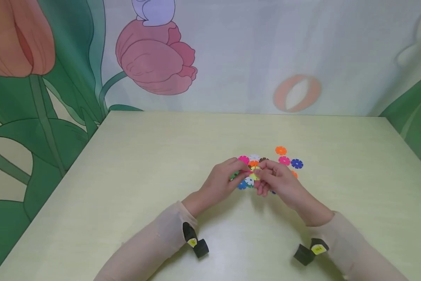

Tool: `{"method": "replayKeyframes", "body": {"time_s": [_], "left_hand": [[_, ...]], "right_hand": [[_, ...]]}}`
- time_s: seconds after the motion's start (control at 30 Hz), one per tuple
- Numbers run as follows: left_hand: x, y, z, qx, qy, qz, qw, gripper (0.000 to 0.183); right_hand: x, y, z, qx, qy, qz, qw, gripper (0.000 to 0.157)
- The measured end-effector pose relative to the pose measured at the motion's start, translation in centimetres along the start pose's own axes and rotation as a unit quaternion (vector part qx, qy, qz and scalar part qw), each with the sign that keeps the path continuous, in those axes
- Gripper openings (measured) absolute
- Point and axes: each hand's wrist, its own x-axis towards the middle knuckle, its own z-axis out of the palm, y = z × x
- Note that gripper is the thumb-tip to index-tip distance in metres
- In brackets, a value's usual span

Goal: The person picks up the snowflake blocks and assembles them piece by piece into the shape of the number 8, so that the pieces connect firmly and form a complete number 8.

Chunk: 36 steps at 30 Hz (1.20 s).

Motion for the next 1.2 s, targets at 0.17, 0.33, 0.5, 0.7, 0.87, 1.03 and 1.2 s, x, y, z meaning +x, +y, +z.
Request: {"method": "replayKeyframes", "body": {"time_s": [0.17,0.33,0.5,0.7,0.87,1.03,1.2], "left_hand": [[0.0,0.0,0.1,-0.017,-0.042,-0.061,0.9971,0.026],[0.0,0.0,0.1,-0.037,-0.072,-0.084,0.9932,0.043],[0.0,0.0,-0.1,-0.034,-0.076,-0.067,0.9943,0.037],[0.2,0.0,-0.6,-0.06,-0.075,-0.081,0.992,0.04],[0.4,-0.3,-0.9,-0.077,-0.074,-0.105,0.9887,0.038],[0.4,-0.3,-1.3,-0.101,-0.09,-0.13,0.9822,0.038],[0.5,-0.4,-1.5,-0.115,-0.102,-0.151,0.9766,0.037]], "right_hand": [[0.1,0.1,0.0,0.004,-0.017,0.012,1.0,0.02],[0.3,0.1,0.2,-0.02,-0.03,0.016,0.999,0.024],[0.3,0.1,0.0,-0.043,-0.04,0.023,0.998,0.023],[0.3,-0.3,-1.0,-0.079,-0.042,0.023,0.996,0.026],[0.7,-0.5,-2.0,-0.131,-0.016,0.016,0.991,0.03],[1.5,-0.3,-2.1,-0.228,0.016,-0.015,0.973,0.021],[2.0,0.3,-1.4,-0.345,0.035,-0.031,0.937,0.011]]}}
